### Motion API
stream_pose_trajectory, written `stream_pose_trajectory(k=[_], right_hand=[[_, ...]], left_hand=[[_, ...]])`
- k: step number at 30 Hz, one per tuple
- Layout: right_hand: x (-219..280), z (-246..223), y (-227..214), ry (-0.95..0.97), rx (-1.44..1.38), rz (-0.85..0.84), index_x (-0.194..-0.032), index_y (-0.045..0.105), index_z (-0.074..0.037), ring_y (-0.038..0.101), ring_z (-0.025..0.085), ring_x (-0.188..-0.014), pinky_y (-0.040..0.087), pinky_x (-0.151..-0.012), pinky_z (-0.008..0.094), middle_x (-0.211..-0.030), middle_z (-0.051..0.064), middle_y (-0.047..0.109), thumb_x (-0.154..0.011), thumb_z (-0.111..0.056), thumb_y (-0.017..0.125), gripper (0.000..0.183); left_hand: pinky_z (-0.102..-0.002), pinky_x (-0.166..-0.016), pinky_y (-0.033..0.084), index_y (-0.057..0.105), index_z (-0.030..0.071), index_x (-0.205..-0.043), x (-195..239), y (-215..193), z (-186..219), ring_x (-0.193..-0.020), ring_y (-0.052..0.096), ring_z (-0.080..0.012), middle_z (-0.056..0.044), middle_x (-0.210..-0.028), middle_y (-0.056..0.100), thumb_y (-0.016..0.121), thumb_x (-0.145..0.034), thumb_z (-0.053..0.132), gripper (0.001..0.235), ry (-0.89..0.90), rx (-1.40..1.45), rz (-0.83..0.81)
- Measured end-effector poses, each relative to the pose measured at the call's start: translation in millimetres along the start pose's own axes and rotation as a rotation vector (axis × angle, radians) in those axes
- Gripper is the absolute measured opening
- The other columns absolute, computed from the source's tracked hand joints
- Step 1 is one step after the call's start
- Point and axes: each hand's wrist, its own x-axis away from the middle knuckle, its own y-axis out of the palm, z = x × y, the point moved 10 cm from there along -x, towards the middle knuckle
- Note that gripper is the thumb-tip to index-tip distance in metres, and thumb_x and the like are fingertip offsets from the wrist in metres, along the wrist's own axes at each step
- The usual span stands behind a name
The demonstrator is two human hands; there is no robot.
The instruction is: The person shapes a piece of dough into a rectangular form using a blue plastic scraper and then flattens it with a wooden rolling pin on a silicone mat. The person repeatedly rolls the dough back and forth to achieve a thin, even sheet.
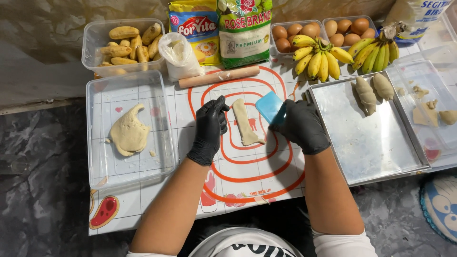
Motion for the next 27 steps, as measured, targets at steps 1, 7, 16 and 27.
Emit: stream_pose_trajectory(k=[1,7,16,27], right_hand=[[0,4,2,0.0,0.002,-0.001,-0.119,0.067,-0.001,0.072,0.045,-0.091,0.062,-0.059,0.047,-0.099,0.024,0.07,-0.07,-0.044,0.09,0.069],[-6,12,3,-0.028,-0.055,0.032,-0.145,0.047,0.007,0.066,0.057,-0.102,0.06,-0.074,0.06,-0.113,0.037,0.062,-0.078,-0.03,0.087,0.086],[27,-72,-42,-0.311,-0.512,-0.104,-0.119,0.069,-0.005,0.072,0.044,-0.095,0.057,-0.079,0.055,-0.102,0.026,0.075,-0.094,-0.006,0.065,0.025],[36,-94,-25,-0.481,-0.229,-0.091,-0.117,0.07,-0.006,0.07,0.043,-0.09,0.059,-0.072,0.05,-0.094,0.02,0.075,-0.094,-0.003,0.063,0.025]], left_hand=[[-0.019,-0.034,0.018,0.062,0.004,-0.073,1,0,0,-0.033,0.024,-0.0035,0.006,-0.044,0.019,0.067,-0.097,0.026,0.033,-0.001,0.002,0.0],[-0.018,-0.037,0.017,0.063,0.004,-0.074,2,0,3,-0.034,0.026,-0.0025,0.006,-0.046,0.02,0.067,-0.097,0.024,0.031,0.008,-0.013,0.004],[-0.017,-0.04,0.024,0.067,0.006,-0.08,-8,-20,19,-0.039,0.036,-0.0025,0.004,-0.046,0.033,0.069,-0.096,0.022,0.023,0.154,-0.057,0.13],[-0.015,-0.04,0.025,0.065,0.006,-0.079,-6,-12,11,-0.039,0.035,-0.0009,0.005,-0.047,0.033,0.07,-0.095,0.021,0.022,0.102,-0.039,0.099]])
